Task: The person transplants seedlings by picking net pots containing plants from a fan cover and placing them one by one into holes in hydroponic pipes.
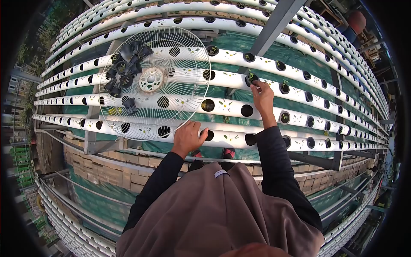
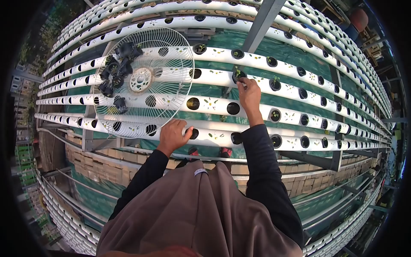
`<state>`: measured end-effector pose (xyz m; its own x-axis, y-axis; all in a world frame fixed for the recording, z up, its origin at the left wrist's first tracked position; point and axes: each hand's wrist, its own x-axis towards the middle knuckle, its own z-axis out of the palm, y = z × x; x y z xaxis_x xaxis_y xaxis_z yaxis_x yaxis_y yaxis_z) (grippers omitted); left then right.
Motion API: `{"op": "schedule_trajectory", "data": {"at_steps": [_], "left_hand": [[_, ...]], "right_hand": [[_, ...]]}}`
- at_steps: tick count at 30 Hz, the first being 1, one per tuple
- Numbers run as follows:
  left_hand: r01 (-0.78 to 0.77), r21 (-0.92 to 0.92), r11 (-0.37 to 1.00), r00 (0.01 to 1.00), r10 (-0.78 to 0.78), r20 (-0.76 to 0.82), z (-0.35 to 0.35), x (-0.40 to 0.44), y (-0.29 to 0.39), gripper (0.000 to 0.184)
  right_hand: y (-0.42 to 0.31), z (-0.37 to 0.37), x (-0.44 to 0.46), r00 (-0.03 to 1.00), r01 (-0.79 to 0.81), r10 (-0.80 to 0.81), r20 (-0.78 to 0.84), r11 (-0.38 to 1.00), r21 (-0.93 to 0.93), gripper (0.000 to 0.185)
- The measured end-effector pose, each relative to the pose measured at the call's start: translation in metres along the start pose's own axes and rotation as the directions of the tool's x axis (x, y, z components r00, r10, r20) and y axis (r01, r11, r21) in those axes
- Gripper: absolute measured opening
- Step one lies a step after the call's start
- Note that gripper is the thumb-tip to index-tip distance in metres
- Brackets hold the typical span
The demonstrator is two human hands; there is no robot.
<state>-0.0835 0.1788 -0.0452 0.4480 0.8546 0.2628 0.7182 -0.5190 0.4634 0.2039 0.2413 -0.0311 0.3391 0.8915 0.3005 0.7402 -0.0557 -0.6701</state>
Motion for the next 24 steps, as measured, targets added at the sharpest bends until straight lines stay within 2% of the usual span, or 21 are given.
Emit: {"op": "schedule_trajectory", "data": {"at_steps": [6,9,12,13,17,19,21,24], "left_hand": [[0.044,-0.006,0.999,0.999,-0.044,0.022,0.0,0.0,0.0,0.023],[0.058,-0.017,0.998,0.998,-0.058,0.008,0.0,-0.002,0.0,0.023],[0.068,-0.02,0.997,0.998,-0.068,0.002,-0.001,-0.002,0.0,0.025],[0.057,-0.025,0.998,0.998,-0.056,0.011,-0.001,-0.003,-0.001,0.026],[0.075,-0.014,0.997,0.997,-0.075,0.023,0.001,-0.005,-0.002,0.032],[0.065,-0.026,0.998,0.997,-0.064,0.05,-0.001,-0.005,-0.003,0.032],[0.063,-0.04,0.997,0.997,-0.061,0.046,-0.006,-0.005,-0.003,0.032],[0.066,-0.08,0.995,0.997,-0.061,0.054,-0.004,-0.005,-0.005,0.032]], "right_hand": [[0.006,0.002,-0.003,1.0,0.02,-0.02,0.009,0.999,-0.045,0.022],[-0.014,-0.001,-0.004,0.999,-0.033,0.034,0.016,0.996,-0.079,0.022],[-0.042,0.012,-0.003,1.0,0.004,-0.001,-0.024,0.99,0.142,0.02],[-0.062,0.017,-0.003,1.0,-0.016,0.012,0.025,0.982,0.191,0.019],[-0.145,0.045,-0.014,0.949,0.121,-0.206,0.24,0.938,0.326,0.017],[-0.172,0.069,-0.012,0.865,0.285,-0.401,0.303,0.888,0.361,0.017],[-0.196,0.095,-0.008,0.791,0.346,-0.494,0.36,0.848,0.402,0.017],[-0.213,0.148,0.005,0.737,0.313,-0.529,0.422,0.819,0.481,0.023]]}}
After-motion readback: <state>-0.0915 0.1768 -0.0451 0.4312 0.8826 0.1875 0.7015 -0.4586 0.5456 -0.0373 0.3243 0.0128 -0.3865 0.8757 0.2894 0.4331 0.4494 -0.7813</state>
